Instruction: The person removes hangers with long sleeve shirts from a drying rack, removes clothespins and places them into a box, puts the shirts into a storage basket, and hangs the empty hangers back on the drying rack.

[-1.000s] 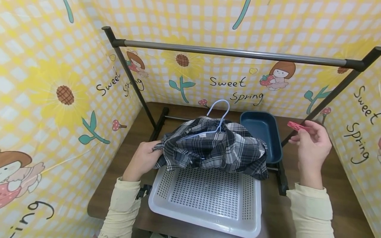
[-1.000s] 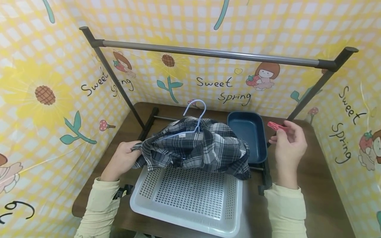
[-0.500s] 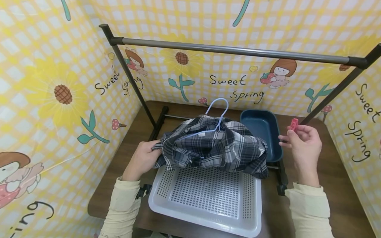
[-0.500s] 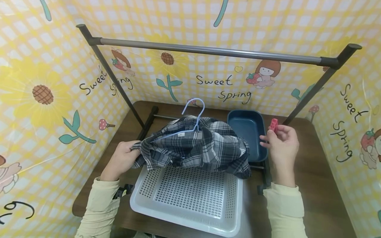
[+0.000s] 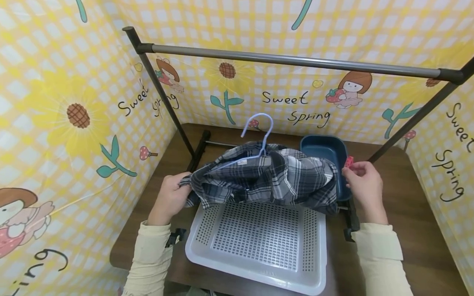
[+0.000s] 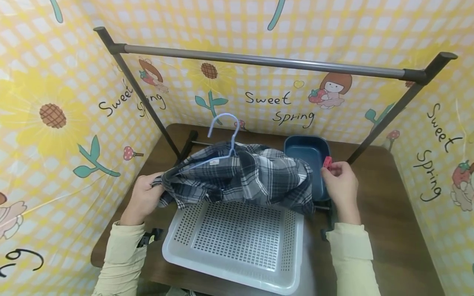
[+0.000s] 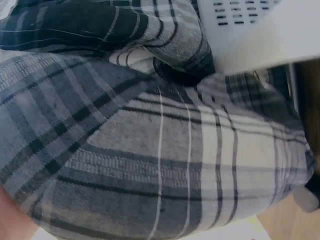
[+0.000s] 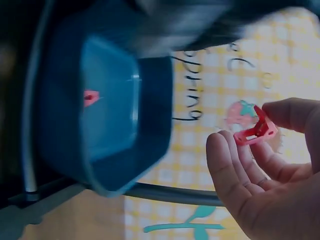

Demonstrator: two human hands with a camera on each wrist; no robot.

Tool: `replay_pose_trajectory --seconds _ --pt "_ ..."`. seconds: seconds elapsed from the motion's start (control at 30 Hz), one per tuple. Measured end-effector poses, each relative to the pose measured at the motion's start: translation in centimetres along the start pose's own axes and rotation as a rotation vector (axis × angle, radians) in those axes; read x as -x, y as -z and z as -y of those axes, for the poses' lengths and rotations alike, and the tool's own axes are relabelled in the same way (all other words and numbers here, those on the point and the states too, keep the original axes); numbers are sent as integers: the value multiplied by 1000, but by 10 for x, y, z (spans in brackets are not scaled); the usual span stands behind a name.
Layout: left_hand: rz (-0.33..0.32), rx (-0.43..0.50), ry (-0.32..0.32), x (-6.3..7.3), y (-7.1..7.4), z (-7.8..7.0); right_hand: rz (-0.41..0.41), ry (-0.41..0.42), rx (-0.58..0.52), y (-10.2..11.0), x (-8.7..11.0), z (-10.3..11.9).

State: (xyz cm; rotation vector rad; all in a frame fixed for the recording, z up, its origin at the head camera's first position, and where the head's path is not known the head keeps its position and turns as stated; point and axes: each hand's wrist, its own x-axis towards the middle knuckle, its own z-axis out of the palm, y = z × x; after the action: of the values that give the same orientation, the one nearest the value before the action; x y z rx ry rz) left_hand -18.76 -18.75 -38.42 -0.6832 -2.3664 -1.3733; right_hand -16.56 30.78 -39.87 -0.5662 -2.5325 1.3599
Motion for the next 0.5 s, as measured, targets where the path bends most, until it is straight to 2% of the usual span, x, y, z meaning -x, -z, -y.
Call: replay_pose_trajectory --seconds 0.2,0.27,0.37,0.5 --pt "-175 -27 -104 -1 11 8 69 85 143 -16 -13 -13" --pt "-213 -21 -128 1 14 12 88 116 191 -23 -18 -16" --pt "-240 -3 -151 4 16 15 126 141 251 -32 -27 -22" --pt "-241 14 -142 4 16 15 154 195 368 -45 -41 -33"
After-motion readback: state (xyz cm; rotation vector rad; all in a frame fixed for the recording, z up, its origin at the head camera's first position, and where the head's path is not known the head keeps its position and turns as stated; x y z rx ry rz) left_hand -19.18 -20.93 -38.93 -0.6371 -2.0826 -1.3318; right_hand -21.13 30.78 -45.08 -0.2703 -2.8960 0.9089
